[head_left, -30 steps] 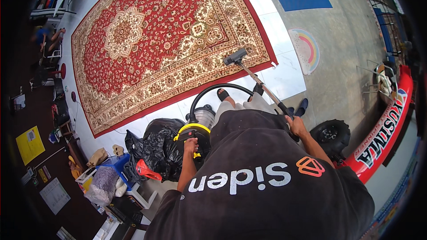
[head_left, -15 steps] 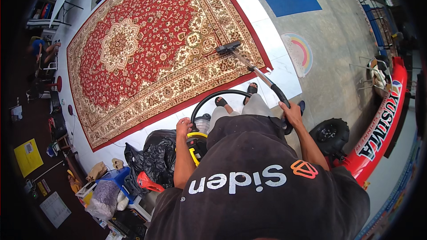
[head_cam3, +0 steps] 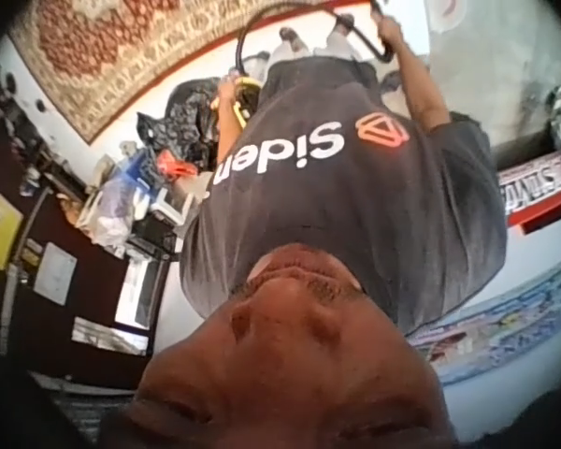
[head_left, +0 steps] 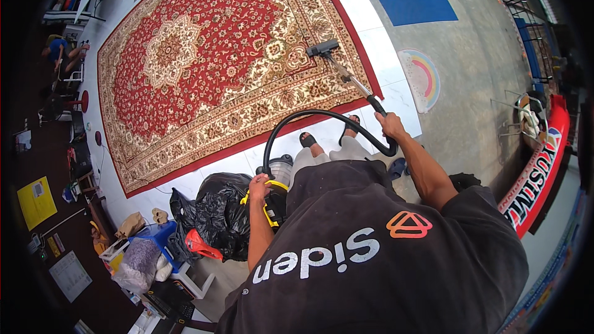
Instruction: Vacuuming a large ornate rug on a tiled floor.
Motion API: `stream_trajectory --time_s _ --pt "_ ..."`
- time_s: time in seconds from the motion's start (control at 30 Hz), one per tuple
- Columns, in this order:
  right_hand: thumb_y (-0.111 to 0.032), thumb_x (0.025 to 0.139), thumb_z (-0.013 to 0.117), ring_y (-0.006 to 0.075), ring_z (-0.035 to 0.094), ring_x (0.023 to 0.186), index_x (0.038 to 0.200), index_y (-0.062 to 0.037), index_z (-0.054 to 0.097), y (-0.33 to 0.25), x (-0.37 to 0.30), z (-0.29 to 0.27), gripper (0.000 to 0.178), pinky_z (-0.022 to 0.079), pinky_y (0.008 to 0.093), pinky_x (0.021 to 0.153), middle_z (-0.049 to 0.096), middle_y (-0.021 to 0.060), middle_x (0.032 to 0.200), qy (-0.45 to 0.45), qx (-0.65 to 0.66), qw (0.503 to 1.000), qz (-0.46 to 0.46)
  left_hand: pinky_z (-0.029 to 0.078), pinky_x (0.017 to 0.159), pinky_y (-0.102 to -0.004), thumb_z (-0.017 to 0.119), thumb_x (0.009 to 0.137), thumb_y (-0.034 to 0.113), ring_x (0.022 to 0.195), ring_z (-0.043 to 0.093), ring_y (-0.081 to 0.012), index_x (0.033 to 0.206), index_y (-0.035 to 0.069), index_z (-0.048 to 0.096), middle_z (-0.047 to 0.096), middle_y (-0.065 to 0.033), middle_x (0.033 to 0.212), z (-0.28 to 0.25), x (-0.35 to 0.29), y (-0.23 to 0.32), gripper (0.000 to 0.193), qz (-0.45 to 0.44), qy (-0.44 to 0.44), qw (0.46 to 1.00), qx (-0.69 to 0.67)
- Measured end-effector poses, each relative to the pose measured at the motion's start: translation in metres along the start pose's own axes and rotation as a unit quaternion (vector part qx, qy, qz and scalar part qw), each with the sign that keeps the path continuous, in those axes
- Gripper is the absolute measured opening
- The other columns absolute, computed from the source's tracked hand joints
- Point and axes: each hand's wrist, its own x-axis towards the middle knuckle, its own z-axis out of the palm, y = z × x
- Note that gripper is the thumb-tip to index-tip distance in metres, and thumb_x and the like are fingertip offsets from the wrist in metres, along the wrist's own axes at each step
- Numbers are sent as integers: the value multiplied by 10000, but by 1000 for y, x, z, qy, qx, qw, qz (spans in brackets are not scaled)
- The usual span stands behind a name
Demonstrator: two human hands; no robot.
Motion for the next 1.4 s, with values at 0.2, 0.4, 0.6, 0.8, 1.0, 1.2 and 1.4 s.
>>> stream_trajectory --time_s 0.2,0.4,0.6,0.8,1.0,1.2,1.4 --pt "-551 947 556 457 691 883 994 147 651 101 -194 -12 707 504 519 800 668 339 818 -82 -70 987 115 490 591 -294 673 917 251 775 651 -163 1084 111 641 659 -18 896 6 -9 -79 220 -135 -102 985 21" --pt "-523 894 602 297 671 612 892 75 675 85 -260 -47 602 506 431 647 645 184 635 18 38 987 155 540 690 -372 637 936 249 809 651 -201 1148 104 630 663 -70 980 16 4 -61 257 -80 -136 976 150" --pt "-518 917 618 182 614 505 734 -13 593 74 -165 -60 537 472 336 494 594 80 558 101 143 983 56 480 923 -471 599 973 292 1087 623 -289 1282 81 522 622 -138 1242 7 43 54 382 16 -3 995 -94" --pt "-703 902 508 257 689 565 771 62 667 -22 103 -90 792 553 376 571 659 150 611 108 24 990 -82 511 804 -385 647 948 295 976 662 -232 1194 96 593 669 -86 1106 42 25 115 321 69 26 996 -48" --pt "-666 915 525 299 711 615 768 99 687 -20 180 -96 795 570 415 633 680 207 664 91 -14 995 -44 488 722 -293 677 935 265 836 652 -119 1203 90 608 667 -1 969 94 -17 103 328 98 -1 995 24" --pt "-565 961 552 303 691 568 823 105 651 154 26 -61 692 547 424 609 643 184 589 75 -22 997 14 482 666 -320 703 904 288 795 642 -169 1080 143 632 657 -7 948 120 -49 -17 239 -110 -34 992 46" --pt "-547 931 581 309 686 590 911 70 657 192 -171 -93 622 515 455 617 623 180 578 -8 52 981 187 477 733 -411 679 923 315 848 646 -222 1051 146 623 646 -3 951 130 -42 -53 219 -92 -172 960 199"
